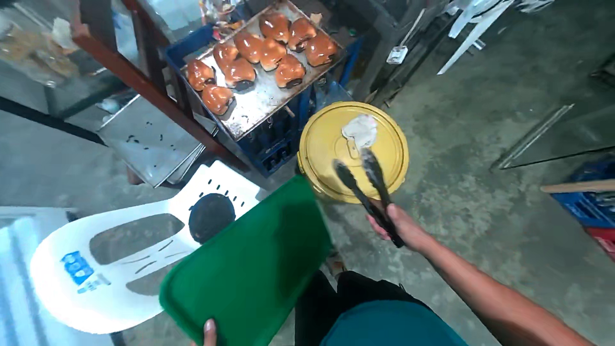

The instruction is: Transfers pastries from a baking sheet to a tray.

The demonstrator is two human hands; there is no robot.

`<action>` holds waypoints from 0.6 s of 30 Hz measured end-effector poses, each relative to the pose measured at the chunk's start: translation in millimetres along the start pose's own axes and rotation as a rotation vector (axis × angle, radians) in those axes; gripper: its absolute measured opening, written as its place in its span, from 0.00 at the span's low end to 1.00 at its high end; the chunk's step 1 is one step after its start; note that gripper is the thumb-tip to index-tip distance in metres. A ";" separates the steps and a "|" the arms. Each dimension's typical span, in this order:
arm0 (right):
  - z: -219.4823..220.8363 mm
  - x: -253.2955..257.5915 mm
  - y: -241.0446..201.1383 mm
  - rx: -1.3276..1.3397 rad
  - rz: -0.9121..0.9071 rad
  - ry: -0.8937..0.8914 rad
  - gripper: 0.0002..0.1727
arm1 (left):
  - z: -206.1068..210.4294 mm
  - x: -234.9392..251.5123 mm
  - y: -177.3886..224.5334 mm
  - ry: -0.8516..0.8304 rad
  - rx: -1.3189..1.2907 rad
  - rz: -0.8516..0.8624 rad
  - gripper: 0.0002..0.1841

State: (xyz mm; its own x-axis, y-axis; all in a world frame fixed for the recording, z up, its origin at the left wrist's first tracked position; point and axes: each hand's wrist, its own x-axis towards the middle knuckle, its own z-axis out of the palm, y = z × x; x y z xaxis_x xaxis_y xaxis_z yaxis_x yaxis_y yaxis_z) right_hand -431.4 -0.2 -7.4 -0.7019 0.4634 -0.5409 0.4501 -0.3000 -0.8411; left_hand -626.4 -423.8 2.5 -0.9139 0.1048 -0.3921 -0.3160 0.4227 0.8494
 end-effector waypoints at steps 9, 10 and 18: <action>-38.9 26.6 -58.1 -0.422 -0.051 0.544 0.50 | 281.2 147.4 42.3 -0.595 -0.064 -0.218 0.21; -40.0 38.2 -67.5 -0.489 -0.081 0.551 0.49 | 310.5 154.1 47.2 -0.610 -0.056 -0.227 0.21; -35.3 185.4 -155.6 -0.928 -0.129 0.438 0.50 | 375.2 202.7 72.6 -0.596 0.230 -0.042 0.30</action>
State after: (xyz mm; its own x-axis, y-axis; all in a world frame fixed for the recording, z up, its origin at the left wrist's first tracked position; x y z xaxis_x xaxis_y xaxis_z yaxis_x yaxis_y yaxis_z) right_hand -612.1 161.8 23.1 -0.5963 0.7649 -0.2438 0.7646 0.4486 -0.4627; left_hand -738.9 -34.1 -147.8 -0.5826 0.5389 -0.6085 -0.2251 0.6124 0.7578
